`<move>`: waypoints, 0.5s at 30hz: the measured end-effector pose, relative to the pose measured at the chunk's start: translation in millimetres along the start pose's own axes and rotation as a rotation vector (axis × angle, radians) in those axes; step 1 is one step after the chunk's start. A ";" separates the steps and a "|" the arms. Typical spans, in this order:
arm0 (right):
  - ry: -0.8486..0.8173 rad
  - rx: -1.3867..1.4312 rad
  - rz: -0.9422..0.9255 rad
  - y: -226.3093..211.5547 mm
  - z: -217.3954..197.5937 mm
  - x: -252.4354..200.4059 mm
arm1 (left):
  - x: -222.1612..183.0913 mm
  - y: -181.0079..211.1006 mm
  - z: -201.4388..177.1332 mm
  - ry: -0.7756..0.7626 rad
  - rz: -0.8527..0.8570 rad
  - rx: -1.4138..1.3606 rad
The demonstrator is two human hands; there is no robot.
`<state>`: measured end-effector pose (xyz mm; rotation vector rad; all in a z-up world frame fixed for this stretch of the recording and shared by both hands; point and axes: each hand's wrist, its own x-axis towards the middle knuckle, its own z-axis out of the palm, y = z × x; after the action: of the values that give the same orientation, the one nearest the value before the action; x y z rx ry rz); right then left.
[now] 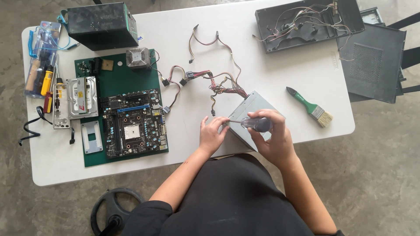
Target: Removing screws from a computer power supply unit using a screwdriver to open the casing for cleaning.
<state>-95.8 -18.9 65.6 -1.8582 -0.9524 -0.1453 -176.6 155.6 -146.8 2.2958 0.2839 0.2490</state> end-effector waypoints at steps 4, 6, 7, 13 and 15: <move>-0.077 0.008 -0.077 5.1 -8.5 3.4 | -3.3 -0.9 4.6 -0.003 -0.021 0.015; -0.082 0.002 -0.092 4.3 -8.7 0.5 | -3.3 -2.4 5.4 0.003 -0.017 0.025; -0.063 -0.045 -0.069 2.6 -8.1 -3.0 | -3.3 -1.9 5.9 0.008 -0.012 0.033; -0.072 -0.121 0.006 -11.2 -6.2 -20.4 | -0.6 -6.5 11.1 0.012 -0.008 0.067; -0.076 -0.114 0.011 -14.7 -6.9 -22.8 | 0.6 -9.5 12.9 0.016 0.001 0.075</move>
<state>-119.1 -34.2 68.5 -1.9855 -1.0038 -0.1254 -173.8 153.1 -162.4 2.3685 0.3052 0.2611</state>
